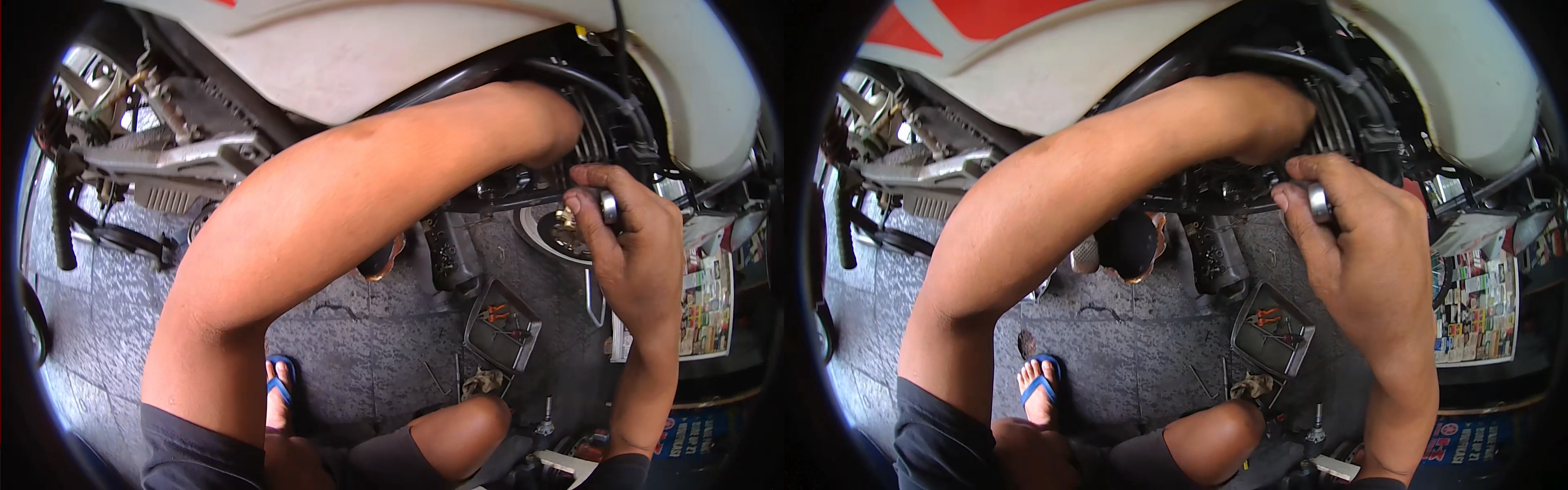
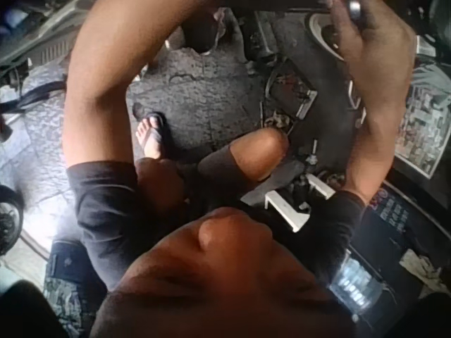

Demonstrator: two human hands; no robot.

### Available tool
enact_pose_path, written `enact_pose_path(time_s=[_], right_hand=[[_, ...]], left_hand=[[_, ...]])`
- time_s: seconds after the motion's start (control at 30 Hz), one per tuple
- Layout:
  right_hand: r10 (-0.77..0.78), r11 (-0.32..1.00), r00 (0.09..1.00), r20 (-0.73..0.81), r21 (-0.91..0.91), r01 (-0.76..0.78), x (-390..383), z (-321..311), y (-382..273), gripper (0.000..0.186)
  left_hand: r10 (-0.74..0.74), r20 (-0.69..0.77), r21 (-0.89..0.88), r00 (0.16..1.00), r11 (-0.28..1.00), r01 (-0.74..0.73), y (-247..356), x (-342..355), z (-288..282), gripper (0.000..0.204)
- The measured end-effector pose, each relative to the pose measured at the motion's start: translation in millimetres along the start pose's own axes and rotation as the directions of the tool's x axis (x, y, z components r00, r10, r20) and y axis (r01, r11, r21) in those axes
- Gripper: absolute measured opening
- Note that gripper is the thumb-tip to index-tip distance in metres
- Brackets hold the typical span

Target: The person disassembles motorcycle engine components by unfastening parts with wrenches and a power tool, then removing gears, washers, and pins by hand and with pliers.

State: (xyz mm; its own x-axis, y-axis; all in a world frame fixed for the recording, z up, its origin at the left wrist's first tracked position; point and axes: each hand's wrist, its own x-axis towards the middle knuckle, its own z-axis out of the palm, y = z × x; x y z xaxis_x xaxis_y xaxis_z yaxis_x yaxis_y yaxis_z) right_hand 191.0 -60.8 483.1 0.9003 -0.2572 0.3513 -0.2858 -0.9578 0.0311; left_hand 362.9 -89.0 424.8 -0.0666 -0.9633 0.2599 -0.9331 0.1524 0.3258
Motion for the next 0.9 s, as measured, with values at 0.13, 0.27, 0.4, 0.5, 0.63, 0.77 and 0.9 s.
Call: enact_pose_path(time_s=[0.13,0.27,0.4,0.5,0.63,0.77,0.9], right_hand=[[0.049,0.999,0.996,0.072,-0.008,-0.048,4.3,-4.0,-2.0,0.013],[-0.242,0.939,0.961,0.136,-0.218,0.267,15.9,-33.9,-6.5,0.019],[-0.357,0.702,0.893,0.274,0.71,0.062,52.3,-54.6,-28.1,0.036],[-0.375,0.764,0.848,0.375,0.644,0.053,79.5,-39.8,-48.5,0.04],[-0.223,0.922,0.412,0.884,0.328,-0.204,96.1,-33.2,-40.0,0.037],[-0.434,0.77,0.772,0.465,0.637,0.049,77.3,-32.0,-25.1,0.034],[-0.361,0.887,0.488,0.795,0.454,-0.085,89.3,-23.8,-37.7,0.03]], left_hand=[[0.054,0.017,-0.069,0.998,0.996,-0.052,-1.3,4.3,-1.2,0.022],[0.079,-0.098,-0.148,0.992,0.984,-0.093,-3.0,2.2,6.8,0.024],[0.007,-0.457,-0.309,0.889,0.936,-0.166,0.4,6.1,24.9,0.026],[0.039,-0.32,-0.239,0.947,0.964,-0.12,1.8,10.9,32.8,0.026],[0.054,-0.261,-0.233,0.964,0.965,-0.118,8.4,11.6,32.4,0.026],[0.07,-0.22,-0.233,0.973,0.965,-0.121,12.7,11.4,24.0,0.026],[0.072,-0.218,-0.239,0.973,0.963,-0.125,14.3,10.1,24.3,0.026]])
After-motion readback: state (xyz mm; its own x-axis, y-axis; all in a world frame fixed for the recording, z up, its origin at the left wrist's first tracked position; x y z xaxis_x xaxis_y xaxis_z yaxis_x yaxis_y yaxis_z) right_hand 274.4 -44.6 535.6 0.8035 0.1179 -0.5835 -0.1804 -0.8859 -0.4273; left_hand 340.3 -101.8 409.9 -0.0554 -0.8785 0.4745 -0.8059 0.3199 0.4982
